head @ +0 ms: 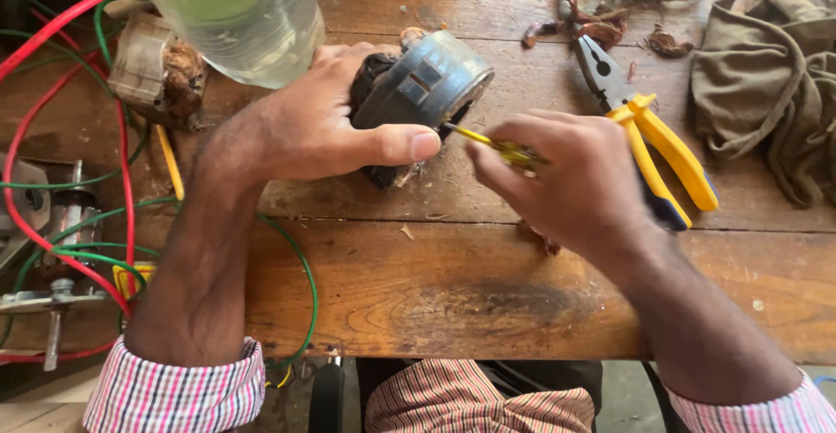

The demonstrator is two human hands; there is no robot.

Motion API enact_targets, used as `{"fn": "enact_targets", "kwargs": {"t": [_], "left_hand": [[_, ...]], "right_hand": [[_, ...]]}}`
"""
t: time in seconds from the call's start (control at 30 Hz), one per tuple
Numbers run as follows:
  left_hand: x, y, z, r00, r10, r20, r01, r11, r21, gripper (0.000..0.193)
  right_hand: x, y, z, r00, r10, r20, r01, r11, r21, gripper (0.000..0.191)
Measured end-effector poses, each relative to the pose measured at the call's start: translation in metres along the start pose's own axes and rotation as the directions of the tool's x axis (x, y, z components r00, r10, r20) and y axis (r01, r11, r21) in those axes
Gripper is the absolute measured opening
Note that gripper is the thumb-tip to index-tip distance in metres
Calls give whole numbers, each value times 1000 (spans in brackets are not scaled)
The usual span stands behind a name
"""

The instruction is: The person holds a burnt electric motor stator on a wooden workbench and uses a screwdriver to pry and dig burnt copper windings out of the stator core, occasionally using pliers to pull out loosened wire pieces and turning the stator to work around it.

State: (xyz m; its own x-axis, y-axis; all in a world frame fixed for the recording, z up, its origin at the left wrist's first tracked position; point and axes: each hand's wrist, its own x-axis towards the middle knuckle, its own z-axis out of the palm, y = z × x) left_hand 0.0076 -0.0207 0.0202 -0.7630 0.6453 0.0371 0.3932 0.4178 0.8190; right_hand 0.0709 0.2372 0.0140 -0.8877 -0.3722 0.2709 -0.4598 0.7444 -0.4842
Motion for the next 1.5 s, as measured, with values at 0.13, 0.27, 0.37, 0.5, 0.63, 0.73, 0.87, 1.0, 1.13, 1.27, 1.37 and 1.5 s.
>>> {"fn": "enact_targets", "kwargs": {"t": [0.13, 0.27, 0.37, 0.5, 0.63, 0.73, 0.87, 1.0, 1.13, 1.27, 1.37, 1.5], "left_hand": [[-1, -3, -1, 1000, -2, -14, 2, 999, 41, 61], [0, -6, 1, 999, 21, -25, -19, 995, 94, 65], [1, -8, 1, 993, 108, -51, -99, 982, 158, 66], [1, -8, 1, 999, 18, -39, -13, 993, 121, 69], [1, -7, 1, 999, 20, -29, -16, 993, 117, 69], [0, -6, 1, 999, 18, -28, -15, 995, 101, 69], [0, -5, 2, 999, 24, -37, -21, 997, 76, 67], [2, -5, 2, 989, 146, -33, -141, 983, 115, 61], [2, -2, 3, 1000, 14, -15, -13, 998, 60, 62], [1, -2, 3, 998, 55, -22, -54, 996, 65, 63], [2, -5, 3, 998, 66, -13, -64, 995, 81, 64], [2, -9, 2, 995, 95, -42, -87, 982, 168, 66]], "right_hand": [[-6, 6, -2, 990, 85, 109, -78, 995, -66, 19], [-5, 9, 8, 985, 112, 133, -109, 994, -29, 21], [-9, 7, 11, 996, 48, 71, -44, 997, -55, 21], [-10, 4, 12, 997, 56, 60, -51, 996, -76, 21], [-9, 3, 12, 995, 68, 78, -61, 994, -88, 21], [-10, 3, 12, 994, 74, 76, -68, 995, -77, 21], [-10, 1, 12, 997, 61, 52, -58, 996, -67, 21], [-7, 1, 15, 983, 148, 105, -142, 988, -59, 22], [-9, 1, 18, 988, 136, 72, -134, 990, -37, 23], [-8, 2, 15, 961, 230, 152, -247, 964, 103, 27], [0, 2, 9, 826, 396, 401, -529, 789, 312, 32], [0, -4, -1, 897, 337, 287, -391, 906, 159, 26]]}}
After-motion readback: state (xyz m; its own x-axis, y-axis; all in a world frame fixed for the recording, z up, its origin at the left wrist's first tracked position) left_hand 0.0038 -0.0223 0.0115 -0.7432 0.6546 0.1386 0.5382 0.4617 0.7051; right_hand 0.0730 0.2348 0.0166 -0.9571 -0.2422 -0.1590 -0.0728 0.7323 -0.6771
